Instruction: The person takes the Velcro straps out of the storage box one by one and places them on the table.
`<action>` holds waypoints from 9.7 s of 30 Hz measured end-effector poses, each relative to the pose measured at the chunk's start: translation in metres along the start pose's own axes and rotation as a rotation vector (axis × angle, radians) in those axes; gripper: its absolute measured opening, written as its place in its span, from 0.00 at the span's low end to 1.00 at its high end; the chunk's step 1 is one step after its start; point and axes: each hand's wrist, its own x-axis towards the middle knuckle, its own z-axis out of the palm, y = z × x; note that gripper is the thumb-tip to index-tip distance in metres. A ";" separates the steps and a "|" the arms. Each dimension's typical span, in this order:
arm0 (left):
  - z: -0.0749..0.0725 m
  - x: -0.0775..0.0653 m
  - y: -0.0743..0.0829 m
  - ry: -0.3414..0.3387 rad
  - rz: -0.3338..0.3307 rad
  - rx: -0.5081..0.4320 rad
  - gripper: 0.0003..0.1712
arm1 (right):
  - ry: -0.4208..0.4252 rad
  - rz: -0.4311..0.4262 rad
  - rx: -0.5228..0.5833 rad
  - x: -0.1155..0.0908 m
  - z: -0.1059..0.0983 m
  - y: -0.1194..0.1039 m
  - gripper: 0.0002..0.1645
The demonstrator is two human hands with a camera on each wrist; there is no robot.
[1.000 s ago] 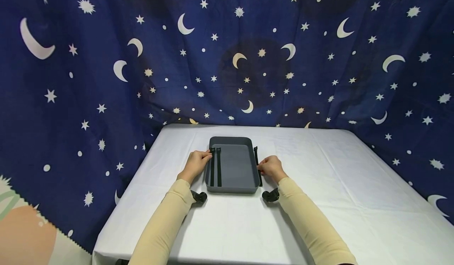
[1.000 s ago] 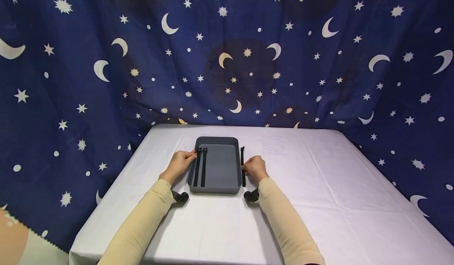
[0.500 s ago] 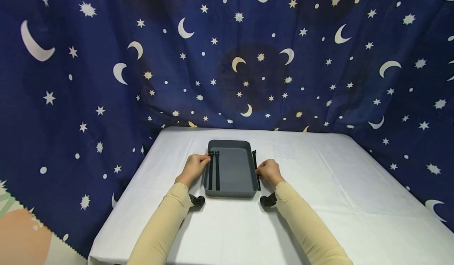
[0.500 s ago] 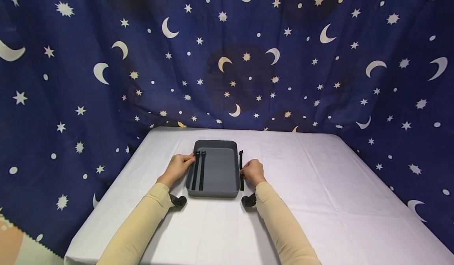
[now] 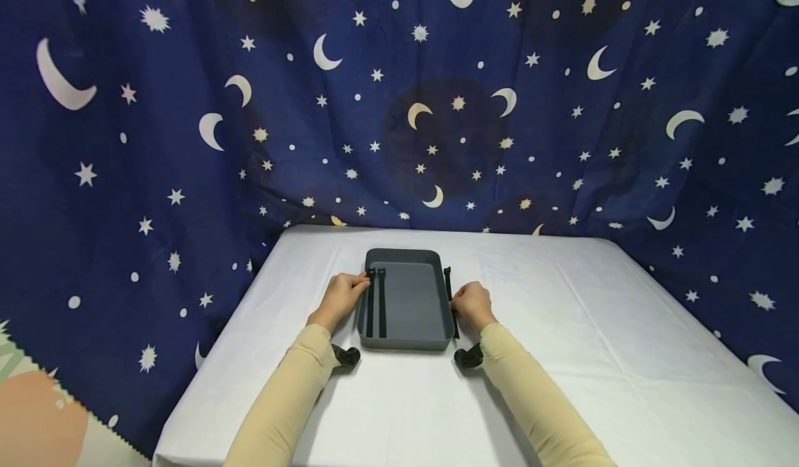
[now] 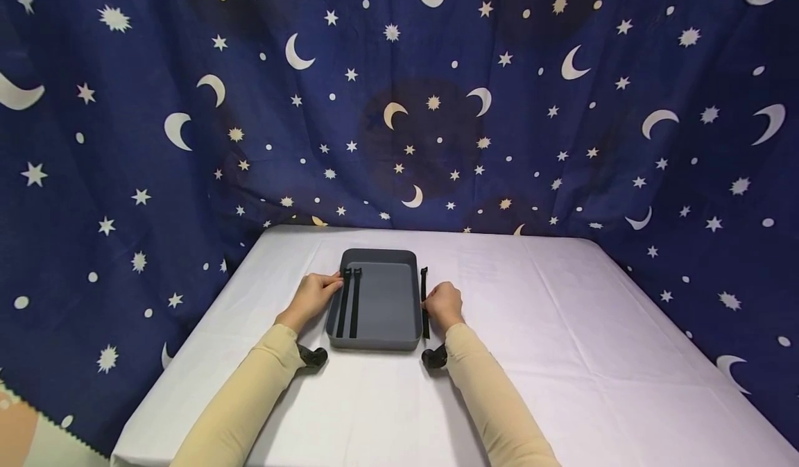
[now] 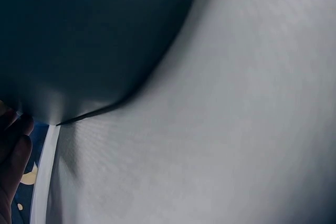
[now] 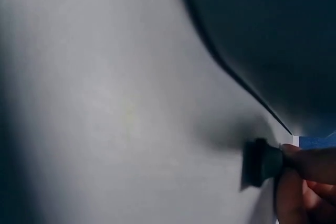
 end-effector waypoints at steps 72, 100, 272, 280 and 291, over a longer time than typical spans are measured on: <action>0.003 0.001 -0.001 0.003 -0.002 0.005 0.13 | 0.023 0.044 0.355 -0.001 -0.008 -0.036 0.09; 0.002 0.000 -0.005 0.031 0.009 0.006 0.12 | -0.128 -0.050 0.318 -0.013 0.033 -0.079 0.06; 0.005 -0.003 0.001 0.019 0.007 -0.012 0.12 | -0.123 0.037 0.436 -0.026 0.074 -0.085 0.07; 0.005 -0.004 0.001 0.017 0.004 -0.001 0.12 | -0.151 0.043 0.492 -0.026 0.067 -0.087 0.08; 0.005 -0.004 0.001 0.022 0.011 -0.007 0.12 | -0.167 0.041 0.540 -0.023 0.060 -0.087 0.05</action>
